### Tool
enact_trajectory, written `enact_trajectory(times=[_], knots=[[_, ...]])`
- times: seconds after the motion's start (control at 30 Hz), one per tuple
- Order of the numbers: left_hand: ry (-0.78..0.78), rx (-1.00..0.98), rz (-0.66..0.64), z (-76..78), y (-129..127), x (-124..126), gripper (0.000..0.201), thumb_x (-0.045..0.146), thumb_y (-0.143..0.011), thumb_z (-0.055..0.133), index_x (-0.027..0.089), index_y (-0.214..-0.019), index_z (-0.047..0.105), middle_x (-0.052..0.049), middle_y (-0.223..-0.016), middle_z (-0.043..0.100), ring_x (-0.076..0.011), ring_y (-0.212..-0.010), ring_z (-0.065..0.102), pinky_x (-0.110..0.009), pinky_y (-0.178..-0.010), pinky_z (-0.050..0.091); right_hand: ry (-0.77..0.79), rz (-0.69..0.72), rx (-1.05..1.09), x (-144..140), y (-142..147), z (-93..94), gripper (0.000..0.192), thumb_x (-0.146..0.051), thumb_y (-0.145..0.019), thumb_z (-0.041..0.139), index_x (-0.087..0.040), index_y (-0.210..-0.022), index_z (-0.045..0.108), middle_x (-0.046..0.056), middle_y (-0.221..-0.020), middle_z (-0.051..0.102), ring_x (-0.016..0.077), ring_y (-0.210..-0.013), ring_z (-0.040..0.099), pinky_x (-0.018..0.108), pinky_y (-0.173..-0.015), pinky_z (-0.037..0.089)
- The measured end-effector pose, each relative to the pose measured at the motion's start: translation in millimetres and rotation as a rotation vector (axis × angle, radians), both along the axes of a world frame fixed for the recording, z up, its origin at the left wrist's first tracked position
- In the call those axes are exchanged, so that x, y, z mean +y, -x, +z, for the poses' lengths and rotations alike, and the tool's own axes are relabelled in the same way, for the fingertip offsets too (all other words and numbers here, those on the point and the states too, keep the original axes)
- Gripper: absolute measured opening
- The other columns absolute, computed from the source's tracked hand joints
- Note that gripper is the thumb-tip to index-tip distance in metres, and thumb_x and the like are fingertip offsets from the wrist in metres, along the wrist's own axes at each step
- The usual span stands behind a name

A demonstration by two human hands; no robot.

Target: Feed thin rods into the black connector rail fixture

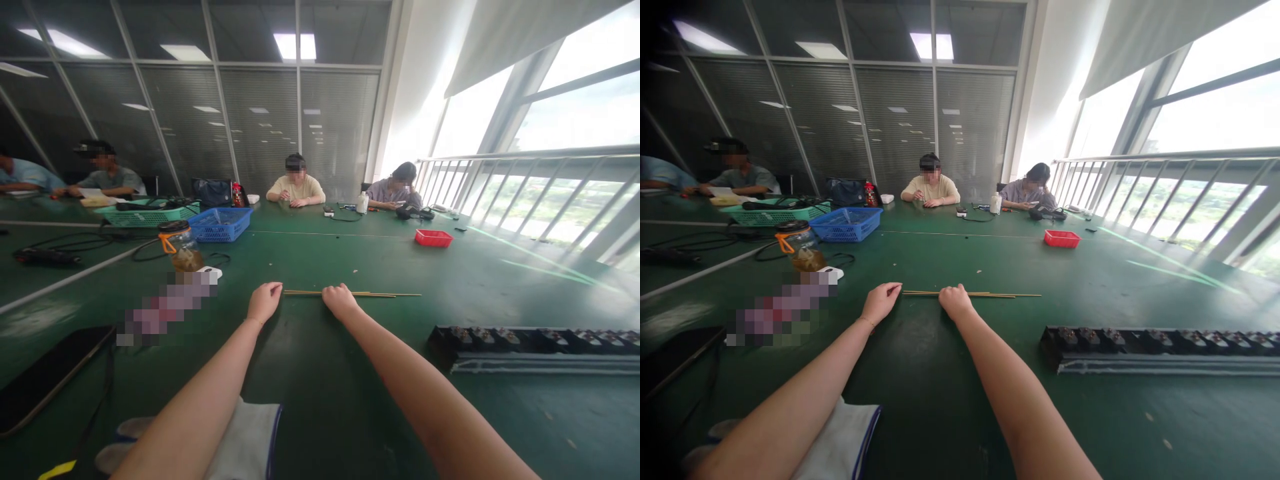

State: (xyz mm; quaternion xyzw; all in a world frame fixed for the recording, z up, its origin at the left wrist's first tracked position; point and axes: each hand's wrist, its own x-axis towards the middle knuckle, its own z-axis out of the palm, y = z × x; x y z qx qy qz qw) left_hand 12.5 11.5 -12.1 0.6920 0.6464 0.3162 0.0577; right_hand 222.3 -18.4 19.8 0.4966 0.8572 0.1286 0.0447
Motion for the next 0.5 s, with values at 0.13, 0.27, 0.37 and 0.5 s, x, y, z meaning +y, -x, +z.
enact_trajectory(times=[0.13, 0.27, 0.37, 0.5], knots=[[0.045, -0.079, 0.064, 5.7, 0, -2, 0.030, 0.032, -0.080, 0.042, 0.019, -0.095, 0.065, -0.004, -0.093, 0.067, -0.0169, -0.085, 0.060, -0.025, -0.075, 0.045, -0.114, -0.086, 0.034, -9, -22, 22.7, 0.029, -0.028, -0.086, 0.044, -0.014, -0.110, 0.049, 0.008, -0.104, 0.055, 0.0152, -0.090, 0.054, 0.035, -0.078, 0.044], [0.069, -0.085, 0.055, 8.3, -1, -4, 0.031, 0.033, -0.080, 0.041, 0.019, -0.095, 0.065, -0.004, -0.093, 0.068, -0.0174, -0.084, 0.061, -0.025, -0.073, 0.045, -0.218, -0.081, 0.080, -35, -68, 60.9, 0.043, -0.007, -0.084, 0.031, -0.017, -0.126, 0.037, 0.011, -0.114, 0.054, 0.0167, -0.102, 0.051, 0.030, -0.082, 0.039], [0.064, -0.070, 0.036, 8.5, -2, -5, 0.032, 0.035, -0.080, 0.041, 0.020, -0.093, 0.066, -0.004, -0.092, 0.068, -0.0179, -0.083, 0.061, -0.025, -0.071, 0.045, -0.384, -0.075, 0.143, -67, -126, 79.7, 0.048, -0.006, -0.083, 0.027, -0.020, -0.129, 0.034, 0.008, -0.120, 0.051, 0.0166, -0.107, 0.048, 0.030, -0.083, 0.037], [0.057, -0.014, 0.019, 10.7, -4, -7, 0.034, 0.037, -0.081, 0.039, 0.021, -0.092, 0.066, -0.004, -0.092, 0.068, -0.0186, -0.083, 0.061, -0.025, -0.069, 0.045, -0.606, -0.133, 0.174, -117, -223, 76.9, 0.038, -0.016, -0.085, 0.028, -0.020, -0.114, 0.052, 0.008, -0.112, 0.057, 0.0172, -0.103, 0.051, 0.031, -0.084, 0.036]])
